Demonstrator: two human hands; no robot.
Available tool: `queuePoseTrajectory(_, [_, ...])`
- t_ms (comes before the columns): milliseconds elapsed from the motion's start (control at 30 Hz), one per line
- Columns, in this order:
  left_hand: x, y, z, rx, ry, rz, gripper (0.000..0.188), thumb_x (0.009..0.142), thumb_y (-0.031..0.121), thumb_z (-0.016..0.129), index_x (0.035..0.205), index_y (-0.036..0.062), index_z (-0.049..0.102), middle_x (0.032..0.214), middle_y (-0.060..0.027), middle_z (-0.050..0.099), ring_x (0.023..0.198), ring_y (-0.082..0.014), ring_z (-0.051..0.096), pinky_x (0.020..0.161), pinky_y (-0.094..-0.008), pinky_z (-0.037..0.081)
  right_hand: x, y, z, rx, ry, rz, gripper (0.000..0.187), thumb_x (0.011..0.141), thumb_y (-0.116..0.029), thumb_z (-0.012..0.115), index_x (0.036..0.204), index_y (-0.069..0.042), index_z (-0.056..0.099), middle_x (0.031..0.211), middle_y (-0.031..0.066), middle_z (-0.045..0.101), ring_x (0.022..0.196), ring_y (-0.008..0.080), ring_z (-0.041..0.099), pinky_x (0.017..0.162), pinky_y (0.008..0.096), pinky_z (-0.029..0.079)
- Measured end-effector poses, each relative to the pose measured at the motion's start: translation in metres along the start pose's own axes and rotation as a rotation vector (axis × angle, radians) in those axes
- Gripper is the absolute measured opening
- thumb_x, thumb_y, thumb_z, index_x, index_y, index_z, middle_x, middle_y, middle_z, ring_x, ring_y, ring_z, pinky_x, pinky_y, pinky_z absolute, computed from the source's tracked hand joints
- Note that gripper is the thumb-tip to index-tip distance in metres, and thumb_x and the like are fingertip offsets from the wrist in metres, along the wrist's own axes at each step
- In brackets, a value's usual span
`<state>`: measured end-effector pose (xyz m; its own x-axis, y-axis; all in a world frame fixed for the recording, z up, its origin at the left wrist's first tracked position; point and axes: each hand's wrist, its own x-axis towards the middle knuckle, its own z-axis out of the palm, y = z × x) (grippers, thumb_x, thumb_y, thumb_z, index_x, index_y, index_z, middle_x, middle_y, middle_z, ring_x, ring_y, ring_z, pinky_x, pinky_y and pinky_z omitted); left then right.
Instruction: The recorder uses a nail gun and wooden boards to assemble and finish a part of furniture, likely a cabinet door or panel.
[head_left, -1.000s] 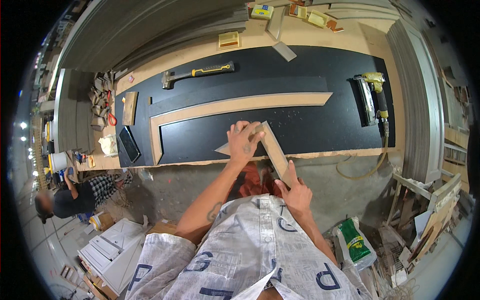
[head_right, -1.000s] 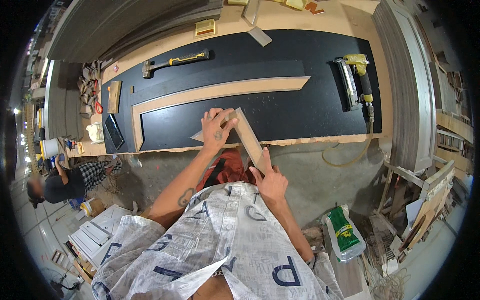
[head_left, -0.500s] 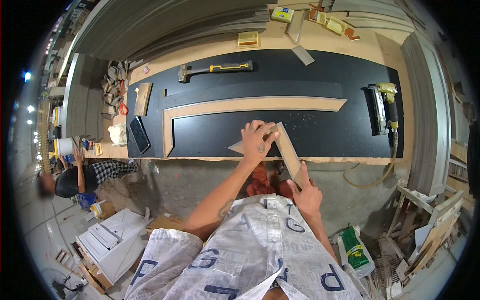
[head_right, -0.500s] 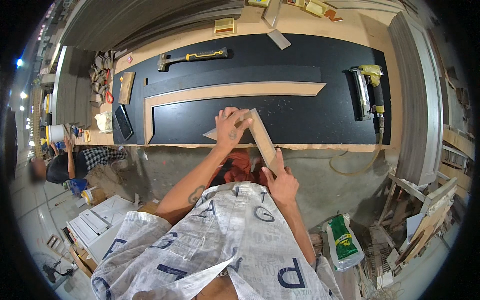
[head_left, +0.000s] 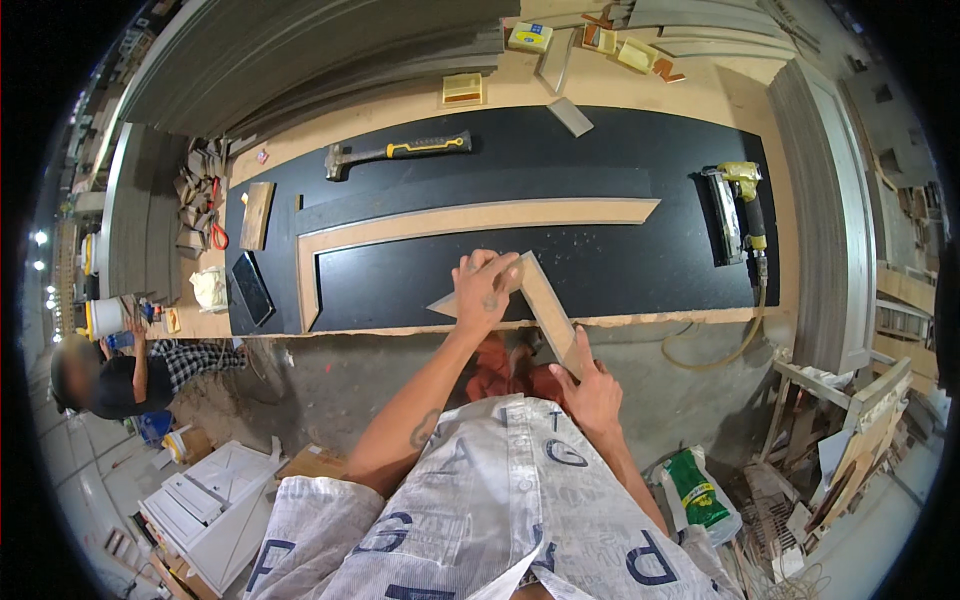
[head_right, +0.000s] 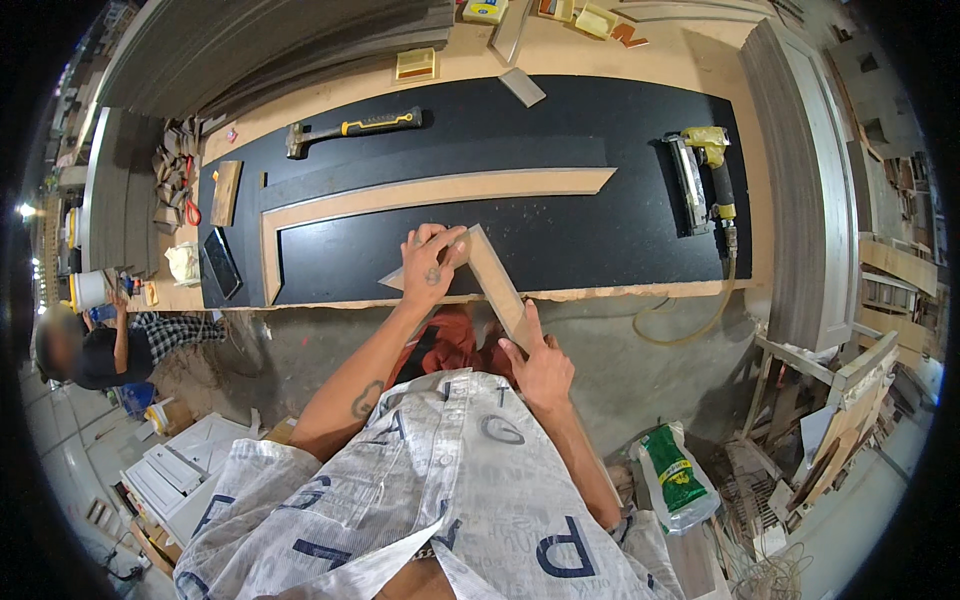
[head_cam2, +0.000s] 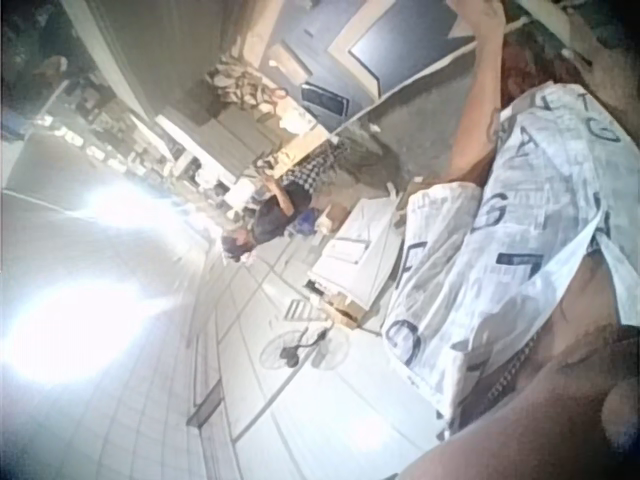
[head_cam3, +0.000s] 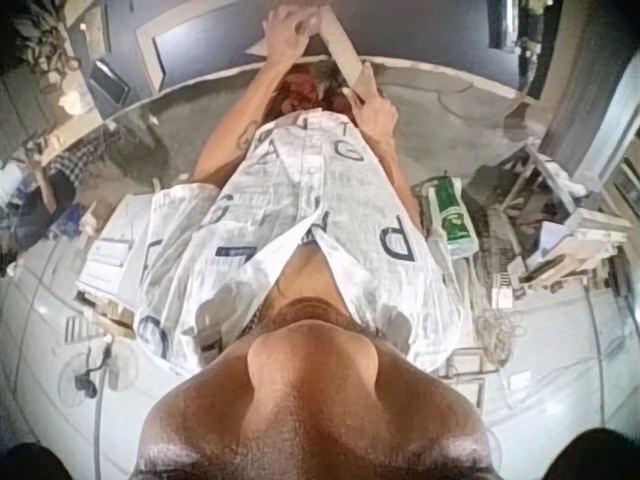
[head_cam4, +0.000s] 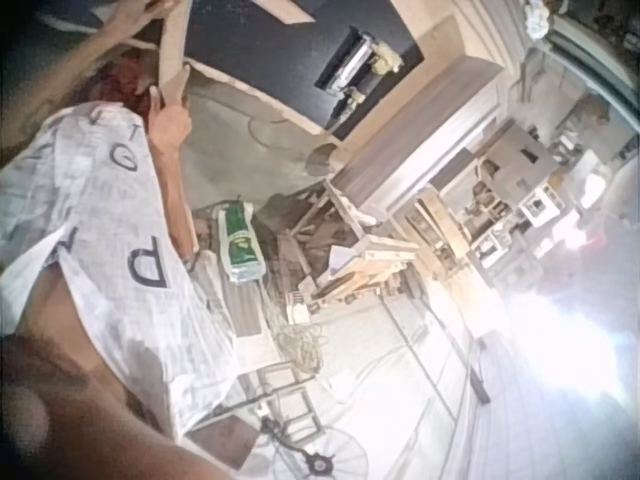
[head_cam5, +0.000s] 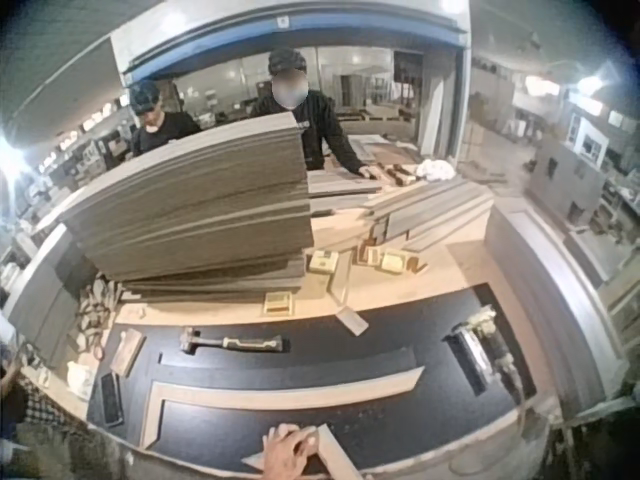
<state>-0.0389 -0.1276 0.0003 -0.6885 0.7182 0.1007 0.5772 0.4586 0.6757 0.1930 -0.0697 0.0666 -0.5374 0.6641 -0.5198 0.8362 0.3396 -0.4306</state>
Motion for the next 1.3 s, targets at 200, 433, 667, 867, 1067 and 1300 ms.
queuePoseTrajectory(200, [0.002,0.007,-0.001,-0.006,-0.024,-0.016,0.034,0.079,0.025,0.078,0.112,0.0172,0.074,0.099,-0.0042,0.059,0.096,-0.0282,0.052,0.085,-0.0434,0.037,0.001,0.003,0.002,-0.02,0.018,-0.014,0.079,0.089,-0.051,0.066,0.155,-0.026,0.031,0.091,0.029,0.066,0.081,0.0497,0.066,0.07,0.0551,0.052])
queuePoseTrajectory(433, [-0.003,0.004,-0.002,0.011,-0.003,-0.006,0.036,0.077,0.028,0.079,0.111,0.0173,0.074,0.099,-0.0043,0.06,0.095,-0.028,0.052,0.084,-0.0432,0.038,0.0,0.001,0.001,0.004,-0.046,0.002,0.08,0.088,-0.051,0.067,0.155,-0.025,0.032,0.095,0.0289,0.067,0.085,0.0486,0.067,0.072,0.0543,0.053])
queuePoseTrajectory(667, [0.0,0.007,0.001,0.024,-0.015,-0.003,0.036,0.079,0.031,0.079,0.11,0.0158,0.073,0.1,-0.0045,0.059,0.095,-0.0285,0.052,0.084,-0.043,0.038,0.003,0.009,0.005,0.01,0.0,-0.065,0.081,0.087,-0.051,0.068,0.155,-0.027,0.031,0.089,0.0285,0.066,0.079,0.0469,0.068,0.069,0.0523,0.054])
queuePoseTrajectory(867, [0.001,0.004,0.003,0.032,0.0,-0.004,0.036,0.08,0.037,0.077,0.108,0.0149,0.074,0.099,-0.0056,0.059,0.095,-0.0293,0.053,0.084,-0.0432,0.039,0.008,0.008,-0.005,0.025,-0.077,-0.074,0.084,0.084,-0.048,0.072,0.154,-0.023,0.034,0.097,0.0279,0.068,0.088,0.0475,0.067,0.076,0.0528,0.053])
queuePoseTrajectory(1067, [-0.003,0.0,0.01,0.047,0.078,0.042,0.036,0.08,0.047,0.073,0.101,0.0173,0.073,0.103,-0.0062,0.062,0.098,-0.0312,0.053,0.087,-0.047,0.039,0.01,0.01,-0.004,0.032,-0.097,-0.14,0.083,0.084,-0.047,0.073,0.153,-0.017,0.036,0.1,0.0266,0.07,0.09,0.0461,0.067,0.076,0.0504,0.053])
queuePoseTrajectory(1300, [-0.007,0.015,0.01,-0.013,-0.009,-0.046,0.037,0.082,0.039,0.074,0.108,0.0132,0.072,0.102,-0.006,0.054,0.099,-0.0281,0.047,0.087,-0.0429,0.035,0.007,0.014,-0.007,0.09,-0.069,-0.206,0.083,0.082,-0.027,0.078,0.151,-0.009,0.036,0.11,0.0321,0.065,0.1,0.051,0.062,0.08,0.0501,0.05])
